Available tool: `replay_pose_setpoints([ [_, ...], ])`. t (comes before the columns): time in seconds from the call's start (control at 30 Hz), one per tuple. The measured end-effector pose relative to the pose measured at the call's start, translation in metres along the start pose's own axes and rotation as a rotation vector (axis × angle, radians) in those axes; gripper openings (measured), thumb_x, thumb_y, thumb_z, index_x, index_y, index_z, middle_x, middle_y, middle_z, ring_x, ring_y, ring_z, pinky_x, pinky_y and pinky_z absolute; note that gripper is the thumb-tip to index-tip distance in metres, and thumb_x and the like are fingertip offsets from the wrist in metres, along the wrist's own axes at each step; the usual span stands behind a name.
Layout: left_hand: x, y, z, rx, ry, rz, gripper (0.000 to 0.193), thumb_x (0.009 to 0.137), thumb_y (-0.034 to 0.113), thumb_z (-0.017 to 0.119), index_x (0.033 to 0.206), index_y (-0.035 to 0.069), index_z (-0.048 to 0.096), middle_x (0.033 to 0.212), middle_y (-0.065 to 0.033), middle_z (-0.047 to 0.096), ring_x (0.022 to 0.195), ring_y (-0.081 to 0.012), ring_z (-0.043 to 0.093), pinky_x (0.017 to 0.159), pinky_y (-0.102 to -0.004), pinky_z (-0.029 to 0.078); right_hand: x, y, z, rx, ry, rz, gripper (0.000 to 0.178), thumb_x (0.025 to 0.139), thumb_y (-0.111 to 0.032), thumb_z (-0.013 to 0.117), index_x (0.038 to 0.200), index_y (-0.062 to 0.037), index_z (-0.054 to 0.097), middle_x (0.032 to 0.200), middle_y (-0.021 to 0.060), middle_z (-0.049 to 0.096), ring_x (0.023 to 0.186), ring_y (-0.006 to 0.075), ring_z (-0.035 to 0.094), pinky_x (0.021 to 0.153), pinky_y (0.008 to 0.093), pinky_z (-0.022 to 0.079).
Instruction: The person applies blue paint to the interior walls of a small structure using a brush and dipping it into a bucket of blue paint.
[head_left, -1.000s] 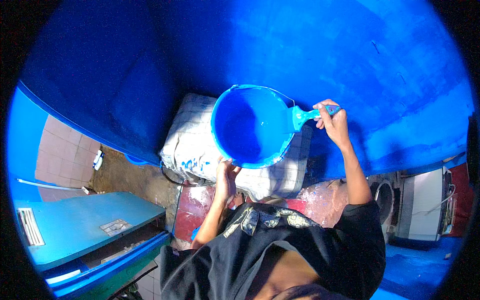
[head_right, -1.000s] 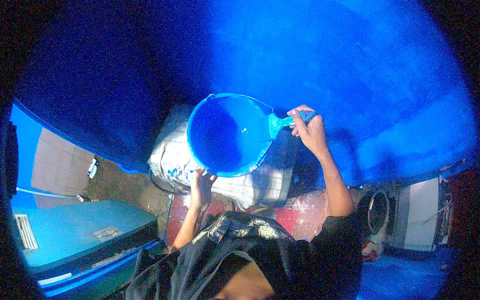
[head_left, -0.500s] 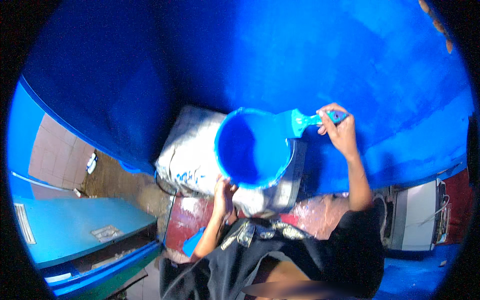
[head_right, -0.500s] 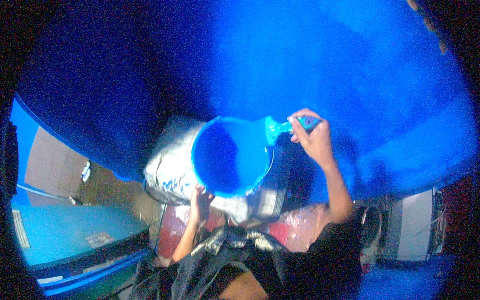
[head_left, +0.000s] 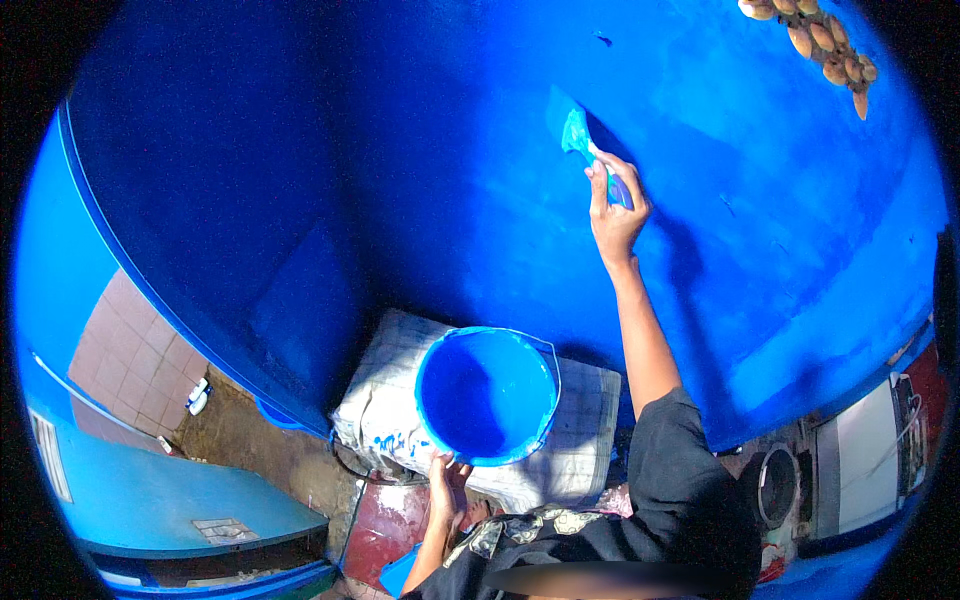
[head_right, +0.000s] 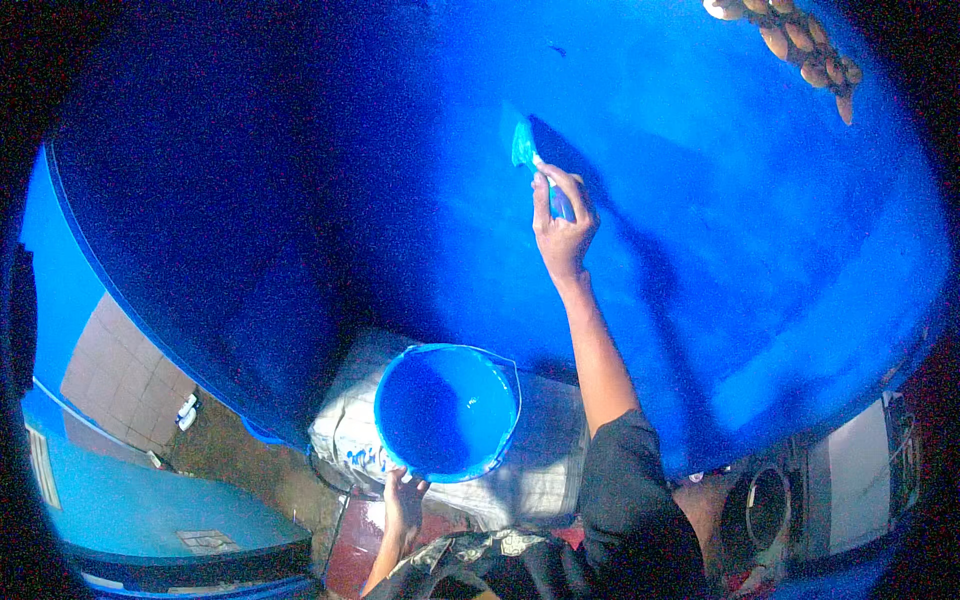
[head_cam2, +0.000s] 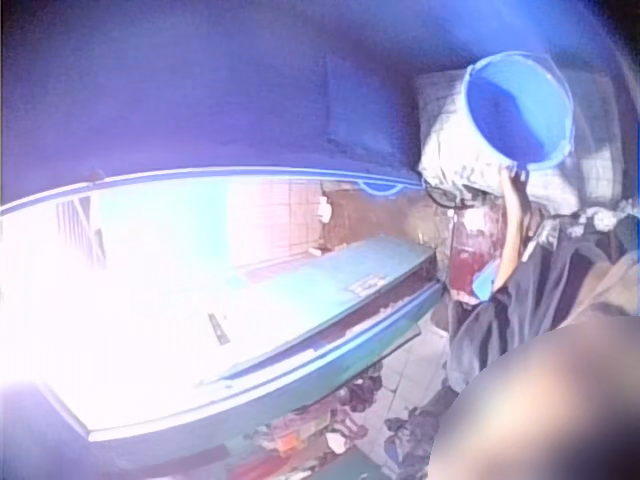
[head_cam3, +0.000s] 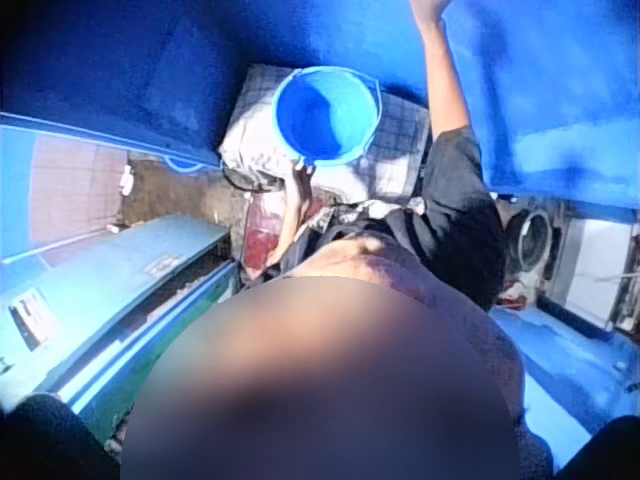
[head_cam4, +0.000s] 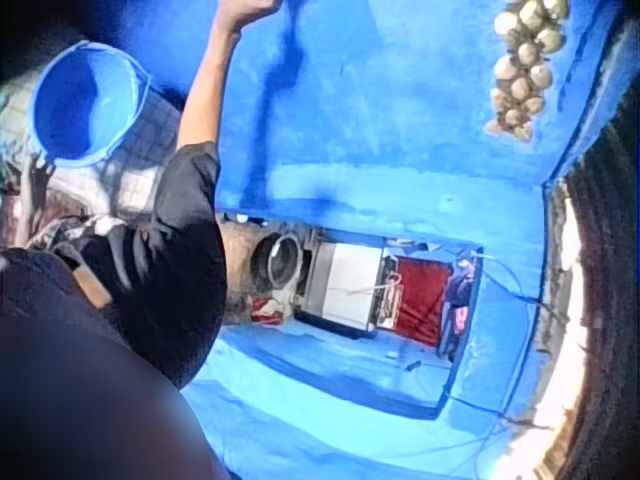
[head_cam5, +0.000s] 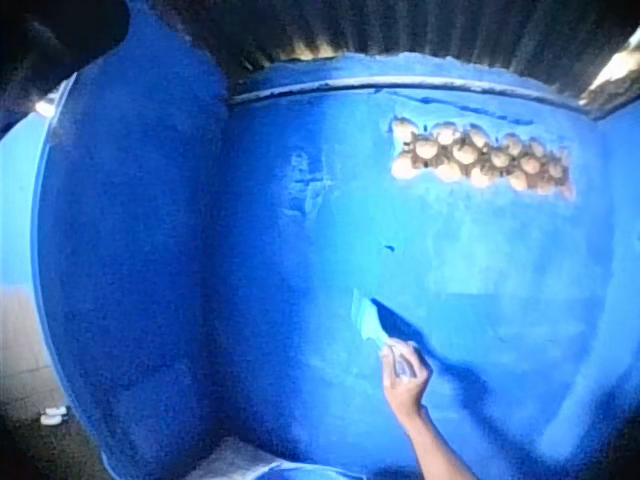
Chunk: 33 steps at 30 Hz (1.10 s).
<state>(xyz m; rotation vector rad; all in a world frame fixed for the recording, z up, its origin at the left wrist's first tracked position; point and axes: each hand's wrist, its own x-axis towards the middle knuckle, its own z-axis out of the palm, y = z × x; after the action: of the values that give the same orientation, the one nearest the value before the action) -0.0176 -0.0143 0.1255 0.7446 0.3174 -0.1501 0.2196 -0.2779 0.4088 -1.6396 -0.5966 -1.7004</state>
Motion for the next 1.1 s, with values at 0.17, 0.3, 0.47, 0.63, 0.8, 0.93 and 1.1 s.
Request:
replay_pose_setpoints([
  [0.17, 0.0, 0.005, -0.001, -0.054, 0.062, -0.022, 0.038, 0.08, 0.025, 0.058, 0.116, 0.012, 0.051, 0.105, -0.0017, 0.059, 0.093, -0.0173, 0.057, 0.087, -0.0354, 0.042, 0.025, 0.023, 0.006, -0.085, -0.042, -0.093, 0.012, 0.087, -0.003, 0.063, 0.098, 0.001, 0.064, 0.097, 0.0126, 0.066, 0.079, 0.0176, 0.066, 0.067, 0.0284, 0.057],
  [0.3, 0.005, 0.008, -0.002, -0.038, 0.048, 0.0, 0.038, 0.082, 0.026, 0.057, 0.114, 0.006, 0.047, 0.109, -0.0057, 0.055, 0.099, -0.0221, 0.055, 0.094, -0.0416, 0.041, 0.044, 0.033, -0.016, -0.105, 0.016, -0.053, 0.013, 0.089, -0.005, 0.062, 0.1, 0.0012, 0.064, 0.095, 0.0106, 0.067, 0.078, 0.0161, 0.065, 0.068, 0.0284, 0.056],
  [0.47, 0.013, 0.011, -0.002, -0.027, 0.047, -0.009, 0.04, 0.082, 0.026, 0.057, 0.115, 0.006, 0.045, 0.111, -0.0068, 0.055, 0.106, -0.024, 0.053, 0.097, -0.0427, 0.04, 0.038, 0.019, -0.036, -0.037, 0.15, 0.053, 0.013, 0.086, 0.0, 0.062, 0.099, -0.0003, 0.065, 0.096, 0.0125, 0.065, 0.081, 0.0199, 0.065, 0.067, 0.0307, 0.059],
  [0.63, 0.016, 0.012, 0.003, -0.058, 0.058, -0.033, 0.035, 0.082, 0.023, 0.058, 0.115, 0.015, 0.049, 0.103, -0.0021, 0.059, 0.093, -0.0169, 0.058, 0.086, -0.0358, 0.044, 0.035, 0.013, 0.014, 0.022, 0.021, -0.062, 0.013, 0.084, -0.001, 0.065, 0.097, -0.0024, 0.066, 0.091, 0.0093, 0.068, 0.075, 0.0169, 0.066, 0.064, 0.0295, 0.054],
  [0.8, 0.009, 0.018, 0.012, -0.008, -0.015, -0.043, 0.04, 0.082, 0.025, 0.057, 0.115, 0.007, 0.043, 0.113, -0.0077, 0.053, 0.104, -0.0254, 0.053, 0.097, -0.0454, 0.04, 0.035, 0.03, 0.042, 0.111, -0.046, 0.024, 0.012, 0.089, -0.004, 0.061, 0.099, 0.0015, 0.064, 0.097, 0.0107, 0.067, 0.081, 0.0174, 0.066, 0.07, 0.0291, 0.057],
  [0.93, 0.002, 0.022, 0.018, -0.022, -0.031, -0.041, 0.035, 0.081, 0.025, 0.058, 0.109, 0.01, 0.043, 0.109, -0.0075, 0.052, 0.1, -0.0254, 0.053, 0.095, -0.0446, 0.041, 0.046, 0.04, -0.003, 0.009, 0.082, 0.036, 0.014, 0.084, -0.004, 0.067, 0.098, -0.0045, 0.067, 0.095, 0.0089, 0.067, 0.085, 0.0197, 0.064, 0.075, 0.0324, 0.05],
  [1.1, 0.003, 0.022, 0.018, -0.035, -0.014, -0.066, 0.032, 0.082, 0.025, 0.059, 0.106, 0.012, 0.043, 0.111, -0.0073, 0.053, 0.103, -0.0266, 0.054, 0.093, -0.0446, 0.041, 0.063, 0.019, -0.044, -0.028, 0.173, 0.07, 0.011, 0.09, -0.003, 0.059, 0.098, 0.0023, 0.064, 0.096, 0.0127, 0.065, 0.077, 0.0183, 0.065, 0.064, 0.0291, 0.058],
])
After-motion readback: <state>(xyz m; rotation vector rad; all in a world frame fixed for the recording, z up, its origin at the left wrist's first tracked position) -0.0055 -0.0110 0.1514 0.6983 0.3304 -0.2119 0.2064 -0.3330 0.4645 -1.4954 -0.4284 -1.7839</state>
